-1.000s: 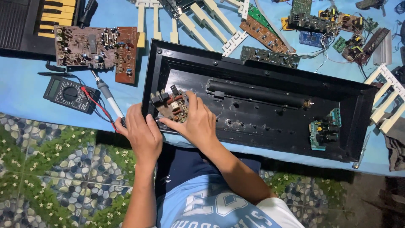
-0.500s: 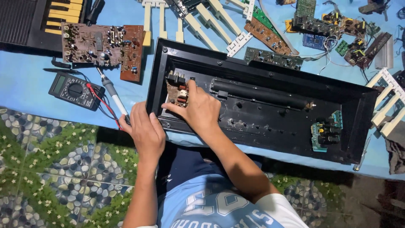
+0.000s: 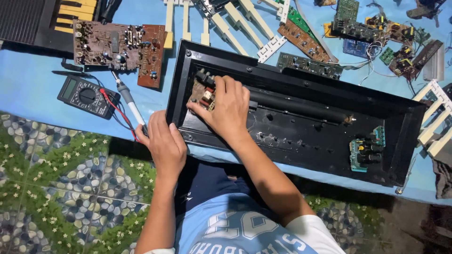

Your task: The person places various electronic components, including circuit boards and a motor assembly, into a black rectangular casing. They arrange the parts inside the casing, moving them around to fit them in place.

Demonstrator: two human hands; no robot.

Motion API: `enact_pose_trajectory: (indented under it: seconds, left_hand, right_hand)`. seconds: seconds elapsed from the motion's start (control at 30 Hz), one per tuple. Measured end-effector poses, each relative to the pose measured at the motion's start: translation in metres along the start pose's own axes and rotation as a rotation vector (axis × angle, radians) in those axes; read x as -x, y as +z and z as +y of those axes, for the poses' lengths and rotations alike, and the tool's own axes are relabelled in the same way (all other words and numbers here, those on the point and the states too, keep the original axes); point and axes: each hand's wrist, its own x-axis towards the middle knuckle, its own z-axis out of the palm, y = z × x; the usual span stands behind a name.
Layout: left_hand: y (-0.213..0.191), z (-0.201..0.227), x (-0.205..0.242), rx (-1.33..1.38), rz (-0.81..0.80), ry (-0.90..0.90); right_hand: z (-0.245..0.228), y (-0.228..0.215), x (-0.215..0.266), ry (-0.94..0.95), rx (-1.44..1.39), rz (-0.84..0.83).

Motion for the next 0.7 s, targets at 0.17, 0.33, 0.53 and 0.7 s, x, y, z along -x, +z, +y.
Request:
enact_pose_trajectory:
  seconds: [0.17, 0.33, 0.53, 0.7]
  left_hand:
    - [0.004, -0.004, 0.002, -0.002, 0.008, 0.005]
    - [0.004, -0.004, 0.002, -0.003, -0.001, -0.001]
    - [0.004, -0.004, 0.002, -0.008, -0.010, -0.010]
    - [-0.001, 0.000, 0.000, -0.005, -0.034, -0.016]
  right_hand:
    - [0.003, 0.011, -0.003, 0.064, 0.035, -0.063]
    - [-0.003, -0.013, -0.007, 0.063, -0.128, -0.233]
    - [0.002, -0.008, -0.005, -0.008, -0.090, -0.321]
    - [-0.002, -0.013, -0.010, -0.001, -0.049, -0.386]
